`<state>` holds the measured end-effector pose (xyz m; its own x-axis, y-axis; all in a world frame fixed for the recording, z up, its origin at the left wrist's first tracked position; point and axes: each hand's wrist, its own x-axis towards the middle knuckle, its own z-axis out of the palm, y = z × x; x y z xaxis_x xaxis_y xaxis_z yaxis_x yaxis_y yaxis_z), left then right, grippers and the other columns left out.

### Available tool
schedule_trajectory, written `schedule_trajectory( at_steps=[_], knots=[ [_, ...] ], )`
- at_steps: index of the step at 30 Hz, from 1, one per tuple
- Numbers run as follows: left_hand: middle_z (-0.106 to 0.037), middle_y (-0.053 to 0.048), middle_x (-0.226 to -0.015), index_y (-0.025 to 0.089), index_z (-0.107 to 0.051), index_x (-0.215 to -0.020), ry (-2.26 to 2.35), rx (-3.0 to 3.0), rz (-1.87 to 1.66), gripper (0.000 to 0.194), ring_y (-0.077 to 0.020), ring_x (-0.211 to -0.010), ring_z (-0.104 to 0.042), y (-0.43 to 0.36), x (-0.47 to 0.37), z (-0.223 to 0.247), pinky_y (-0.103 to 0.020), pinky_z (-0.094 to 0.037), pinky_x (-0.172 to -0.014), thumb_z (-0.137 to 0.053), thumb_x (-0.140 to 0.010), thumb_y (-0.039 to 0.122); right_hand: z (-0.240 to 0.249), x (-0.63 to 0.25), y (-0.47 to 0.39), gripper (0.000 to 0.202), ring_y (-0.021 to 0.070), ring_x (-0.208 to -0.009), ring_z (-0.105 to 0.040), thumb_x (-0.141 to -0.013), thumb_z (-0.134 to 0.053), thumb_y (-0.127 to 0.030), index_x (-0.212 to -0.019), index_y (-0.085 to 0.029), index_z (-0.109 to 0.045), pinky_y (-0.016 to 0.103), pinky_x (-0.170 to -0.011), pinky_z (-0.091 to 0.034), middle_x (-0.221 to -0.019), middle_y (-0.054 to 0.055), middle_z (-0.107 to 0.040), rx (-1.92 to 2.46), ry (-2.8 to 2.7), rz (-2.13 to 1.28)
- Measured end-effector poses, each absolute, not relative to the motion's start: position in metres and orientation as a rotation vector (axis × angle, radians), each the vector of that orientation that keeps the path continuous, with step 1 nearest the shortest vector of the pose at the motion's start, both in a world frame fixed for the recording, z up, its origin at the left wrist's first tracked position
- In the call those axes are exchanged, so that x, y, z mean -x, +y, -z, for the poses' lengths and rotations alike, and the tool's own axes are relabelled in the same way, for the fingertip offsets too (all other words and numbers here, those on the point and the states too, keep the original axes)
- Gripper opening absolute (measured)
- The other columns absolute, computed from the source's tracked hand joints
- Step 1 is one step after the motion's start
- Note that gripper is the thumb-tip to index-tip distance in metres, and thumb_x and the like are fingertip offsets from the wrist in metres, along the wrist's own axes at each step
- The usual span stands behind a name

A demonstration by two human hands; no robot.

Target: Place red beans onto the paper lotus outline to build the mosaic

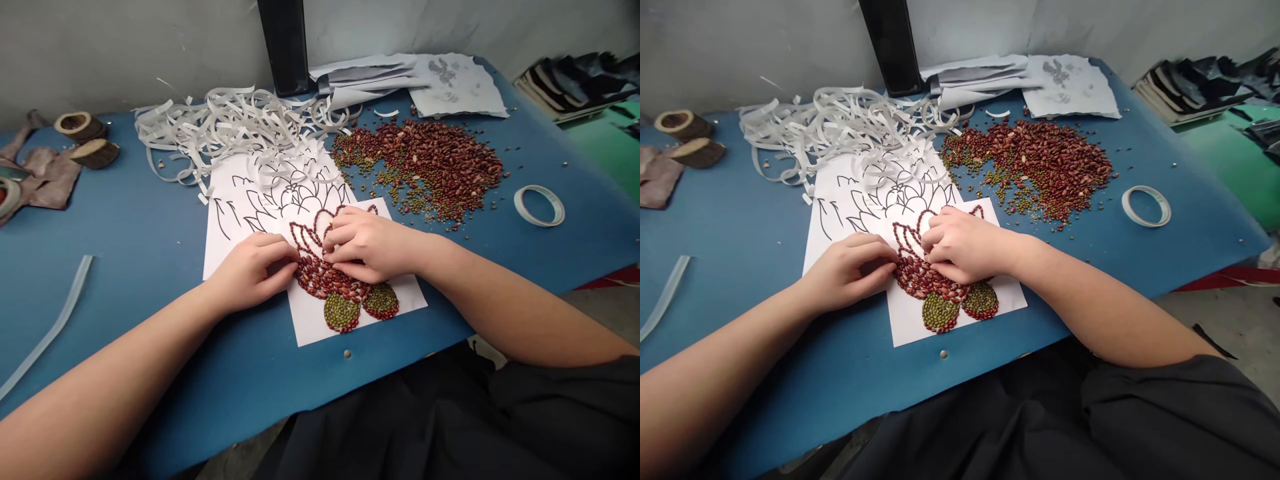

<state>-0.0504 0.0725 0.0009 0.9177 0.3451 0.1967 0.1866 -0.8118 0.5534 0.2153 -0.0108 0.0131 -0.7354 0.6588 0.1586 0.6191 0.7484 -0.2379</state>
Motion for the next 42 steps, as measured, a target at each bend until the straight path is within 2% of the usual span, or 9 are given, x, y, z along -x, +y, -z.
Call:
schedule_trajectory(
  at_steps=[4, 18, 23, 27, 30, 33, 39, 42],
  knots=[
    [-0.069, -0.004, -0.086, 0.018, -0.07, -0.098, 0.366, -2.526, -0.404, 0.018, -0.0159, -0.079, -0.064, 0.073, 0.051, 0.0, -0.028, -0.05, -0.073, -0.053, -0.099, 0.023, -0.015, -0.217, -0.011, 0.023, 0.0206, -0.09, -0.057, -0.099, -0.057, -0.022, -0.086, -0.021, -0.076, 0.04, -0.088, -0.04, -0.098, 0.005, -0.077, 0.985, -2.674, -0.262],
    [-0.069, -0.004, -0.086, 0.017, -0.07, -0.099, 0.325, -2.545, -0.437, 0.016, -0.0152, -0.078, -0.064, 0.073, 0.05, 0.0, -0.027, -0.05, -0.072, -0.054, -0.099, 0.02, -0.018, -0.213, -0.012, 0.022, 0.0199, -0.083, -0.056, -0.096, -0.058, -0.023, -0.087, -0.02, -0.077, 0.04, -0.087, -0.042, -0.092, 0.003, -0.079, 1.002, -2.704, -0.27],
    [-0.069, -0.004, -0.086, 0.016, -0.07, -0.099, 0.311, -2.548, -0.446, 0.016, -0.0148, -0.079, -0.064, 0.073, 0.05, -0.001, -0.026, -0.049, -0.073, -0.054, -0.099, 0.019, -0.018, -0.219, -0.008, 0.024, 0.0198, -0.084, -0.062, -0.099, -0.057, -0.025, -0.09, -0.021, -0.078, 0.04, -0.086, -0.047, -0.096, 0.003, -0.08, 0.997, -2.613, -0.308],
    [-0.069, -0.004, -0.086, 0.016, -0.07, -0.098, 0.314, -2.54, -0.444, 0.016, -0.0153, -0.078, -0.064, 0.073, 0.049, -0.001, -0.028, -0.05, -0.076, -0.054, -0.1, 0.02, -0.017, -0.256, 0.007, 0.021, 0.0212, -0.096, -0.071, -0.096, -0.059, -0.028, -0.096, -0.023, -0.079, 0.038, -0.09, -0.053, -0.105, 0.004, -0.08, 1.299, -2.253, -0.219],
    [-0.069, -0.004, -0.086, 0.017, -0.07, -0.098, 0.322, -2.543, -0.431, 0.017, -0.0156, -0.078, -0.063, 0.073, 0.05, 0.0, -0.028, -0.05, -0.077, -0.053, -0.1, 0.021, -0.007, -0.303, 0.025, 0.024, 0.029, -0.105, -0.071, -0.092, -0.059, -0.025, -0.103, -0.02, -0.079, 0.048, -0.1, -0.054, -0.107, 0.009, -0.079, 1.613, -2.001, -0.031],
    [-0.069, -0.004, -0.087, 0.017, -0.07, -0.099, 0.328, -2.556, -0.415, 0.017, -0.0161, -0.079, -0.063, 0.074, 0.051, 0.001, -0.029, -0.05, -0.077, -0.053, -0.1, 0.02, 0.012, -0.345, 0.041, 0.028, 0.035, -0.112, -0.067, -0.09, -0.06, -0.026, -0.11, -0.025, -0.08, 0.059, -0.106, -0.049, -0.114, 0.011, -0.075, 1.788, -1.899, 0.096],
    [-0.069, -0.003, -0.087, 0.017, -0.069, -0.099, 0.324, -2.565, -0.404, 0.017, -0.016, -0.08, -0.063, 0.074, 0.052, 0.0, -0.029, -0.05, -0.077, -0.053, -0.1, 0.02, 0.032, -0.358, 0.054, 0.026, 0.0373, -0.113, -0.063, -0.095, -0.06, -0.036, -0.106, -0.026, -0.08, 0.062, -0.106, -0.047, -0.113, 0.013, -0.071, 1.868, -1.799, 0.135],
    [-0.069, -0.003, -0.087, 0.017, -0.069, -0.099, 0.325, -2.563, -0.401, 0.016, -0.0158, -0.08, -0.063, 0.075, 0.051, 0.001, -0.029, -0.05, -0.077, -0.053, -0.1, 0.019, 0.032, -0.35, 0.057, 0.024, 0.0369, -0.113, -0.063, -0.095, -0.058, -0.033, -0.103, -0.024, -0.079, 0.06, -0.107, -0.046, -0.112, 0.014, -0.071, 1.896, -1.794, 0.103]
  ],
)
